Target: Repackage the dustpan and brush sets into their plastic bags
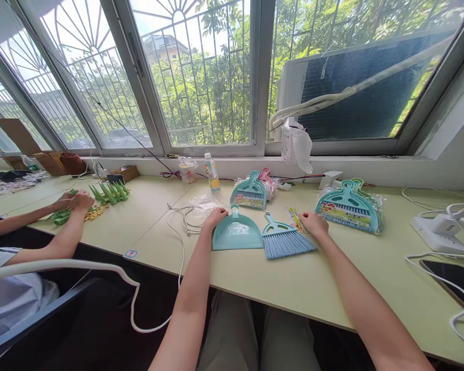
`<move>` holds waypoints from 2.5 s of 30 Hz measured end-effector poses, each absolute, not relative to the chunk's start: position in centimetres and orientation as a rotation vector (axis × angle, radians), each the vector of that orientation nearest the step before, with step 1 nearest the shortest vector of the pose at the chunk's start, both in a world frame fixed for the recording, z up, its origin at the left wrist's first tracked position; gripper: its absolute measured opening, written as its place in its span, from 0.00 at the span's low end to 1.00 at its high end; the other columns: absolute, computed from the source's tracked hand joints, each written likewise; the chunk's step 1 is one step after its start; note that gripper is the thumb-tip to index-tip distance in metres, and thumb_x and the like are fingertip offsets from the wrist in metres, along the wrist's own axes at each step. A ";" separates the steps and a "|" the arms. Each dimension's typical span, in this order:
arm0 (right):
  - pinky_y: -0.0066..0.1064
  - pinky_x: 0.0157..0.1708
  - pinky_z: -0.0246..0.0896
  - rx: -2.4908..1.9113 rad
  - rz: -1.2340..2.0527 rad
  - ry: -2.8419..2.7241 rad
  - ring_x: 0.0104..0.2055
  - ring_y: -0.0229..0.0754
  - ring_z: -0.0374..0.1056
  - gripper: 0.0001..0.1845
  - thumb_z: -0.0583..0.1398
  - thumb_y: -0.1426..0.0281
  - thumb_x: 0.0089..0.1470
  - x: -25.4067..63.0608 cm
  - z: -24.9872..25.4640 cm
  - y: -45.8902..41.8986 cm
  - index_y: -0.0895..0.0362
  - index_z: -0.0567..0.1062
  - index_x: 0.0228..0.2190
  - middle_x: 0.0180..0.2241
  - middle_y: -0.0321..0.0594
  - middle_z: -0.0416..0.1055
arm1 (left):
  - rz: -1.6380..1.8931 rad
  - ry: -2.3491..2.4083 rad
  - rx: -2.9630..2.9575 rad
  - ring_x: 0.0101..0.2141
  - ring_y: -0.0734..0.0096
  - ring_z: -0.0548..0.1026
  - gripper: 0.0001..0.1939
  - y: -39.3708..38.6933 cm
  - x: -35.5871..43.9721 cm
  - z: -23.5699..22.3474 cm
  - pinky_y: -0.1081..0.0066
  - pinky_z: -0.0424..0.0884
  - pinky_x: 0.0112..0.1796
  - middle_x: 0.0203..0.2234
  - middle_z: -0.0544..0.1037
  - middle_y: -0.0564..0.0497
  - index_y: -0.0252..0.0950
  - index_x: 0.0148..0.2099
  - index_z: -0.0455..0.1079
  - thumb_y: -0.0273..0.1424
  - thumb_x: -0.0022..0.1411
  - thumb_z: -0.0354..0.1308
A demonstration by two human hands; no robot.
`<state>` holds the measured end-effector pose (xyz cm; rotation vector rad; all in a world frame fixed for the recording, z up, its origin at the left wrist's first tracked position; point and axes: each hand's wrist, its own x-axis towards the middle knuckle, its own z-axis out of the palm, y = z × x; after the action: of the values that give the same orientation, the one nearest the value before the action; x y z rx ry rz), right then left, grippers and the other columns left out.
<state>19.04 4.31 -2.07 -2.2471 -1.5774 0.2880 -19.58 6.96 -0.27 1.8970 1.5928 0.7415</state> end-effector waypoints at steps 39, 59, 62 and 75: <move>0.31 0.31 0.53 -2.134 0.210 -2.028 0.39 0.48 0.71 0.16 0.59 0.59 0.48 11.1 2.0 0.9 0.57 0.80 0.29 0.33 0.47 0.76 | 0.776 1.539 2.022 0.22 0.75 0.54 0.20 6.6 -18.2 -0.3 0.69 0.49 0.26 0.17 0.54 0.55 0.37 0.18 0.52 0.41 0.55 0.54; 0.29 0.33 0.53 -1.603 0.110 -2.233 0.40 0.43 0.68 0.10 0.61 0.61 0.51 8.8 2.0 -0.5 0.55 0.73 0.28 0.34 0.40 0.75 | 0.464 1.328 1.745 0.15 0.77 0.62 0.32 5.2 -14.5 0.9 0.74 0.58 0.21 0.15 0.70 0.52 0.32 0.29 0.73 0.55 0.62 0.44; 0.30 0.33 0.53 -1.595 0.097 -2.230 0.41 0.44 0.68 0.11 0.61 0.60 0.53 8.7 1.6 -0.5 0.55 0.73 0.28 0.35 0.40 0.75 | 0.687 1.469 1.683 0.16 0.77 0.63 0.30 5.7 -15.0 0.2 0.75 0.58 0.21 0.17 0.71 0.53 0.33 0.38 0.72 0.53 0.64 0.42; 0.30 0.29 0.51 -1.606 0.222 -2.271 0.38 0.42 0.69 0.14 0.59 0.57 0.55 7.6 1.7 -1.1 0.54 0.75 0.30 0.35 0.40 0.76 | 0.640 1.353 1.684 0.18 0.79 0.67 0.18 5.6 -14.2 0.2 0.75 0.57 0.21 0.25 0.76 0.50 0.33 0.34 0.68 0.45 0.61 0.53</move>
<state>7.64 -1.15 1.70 -1.6062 -2.2705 0.2218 -14.18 5.57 0.19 1.6837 1.3533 0.6403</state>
